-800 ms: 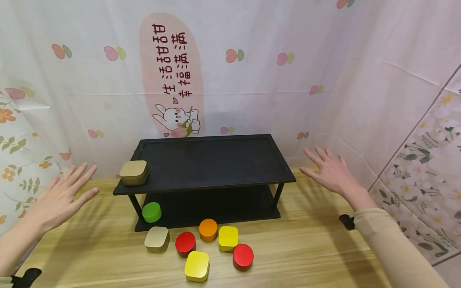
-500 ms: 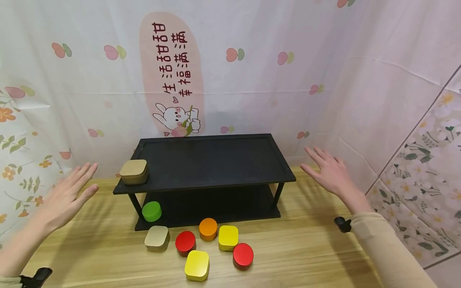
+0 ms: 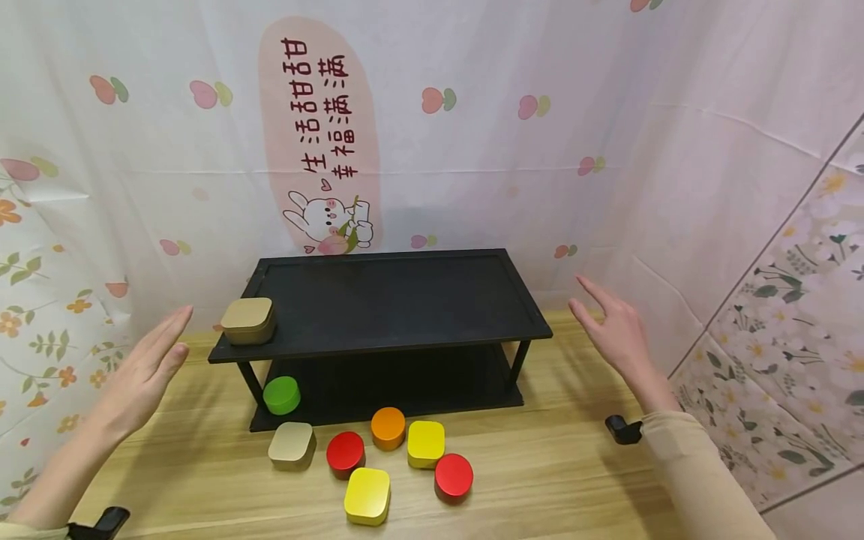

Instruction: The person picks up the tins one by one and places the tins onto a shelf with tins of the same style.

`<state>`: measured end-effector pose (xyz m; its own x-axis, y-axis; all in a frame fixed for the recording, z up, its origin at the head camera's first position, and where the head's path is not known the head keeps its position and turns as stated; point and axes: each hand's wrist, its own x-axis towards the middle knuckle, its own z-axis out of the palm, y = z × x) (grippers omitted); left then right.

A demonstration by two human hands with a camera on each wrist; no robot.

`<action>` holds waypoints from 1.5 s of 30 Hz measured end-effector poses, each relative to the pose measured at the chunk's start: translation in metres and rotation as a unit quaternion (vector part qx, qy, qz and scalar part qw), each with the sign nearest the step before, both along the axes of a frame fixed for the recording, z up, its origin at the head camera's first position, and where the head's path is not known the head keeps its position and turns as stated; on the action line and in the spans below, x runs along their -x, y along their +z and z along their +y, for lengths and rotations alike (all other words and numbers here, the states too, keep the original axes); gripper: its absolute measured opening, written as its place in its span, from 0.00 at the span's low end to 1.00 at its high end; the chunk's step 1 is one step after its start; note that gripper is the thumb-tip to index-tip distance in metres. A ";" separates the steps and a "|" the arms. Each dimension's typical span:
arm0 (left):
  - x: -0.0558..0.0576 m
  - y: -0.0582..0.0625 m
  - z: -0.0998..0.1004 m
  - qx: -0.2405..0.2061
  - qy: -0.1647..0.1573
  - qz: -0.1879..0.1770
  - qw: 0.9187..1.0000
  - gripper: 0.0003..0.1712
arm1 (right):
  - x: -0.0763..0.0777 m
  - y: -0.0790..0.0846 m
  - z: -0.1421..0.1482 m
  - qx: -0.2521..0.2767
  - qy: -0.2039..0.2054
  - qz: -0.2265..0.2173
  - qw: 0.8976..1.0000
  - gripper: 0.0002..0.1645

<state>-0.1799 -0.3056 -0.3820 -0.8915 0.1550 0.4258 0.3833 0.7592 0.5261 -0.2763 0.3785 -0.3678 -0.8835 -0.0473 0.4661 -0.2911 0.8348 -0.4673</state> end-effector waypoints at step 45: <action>-0.012 -0.012 0.067 -0.261 0.029 -0.007 0.965 0.29 | -0.038 -0.011 -0.054 0.235 -0.078 0.129 0.960 0.20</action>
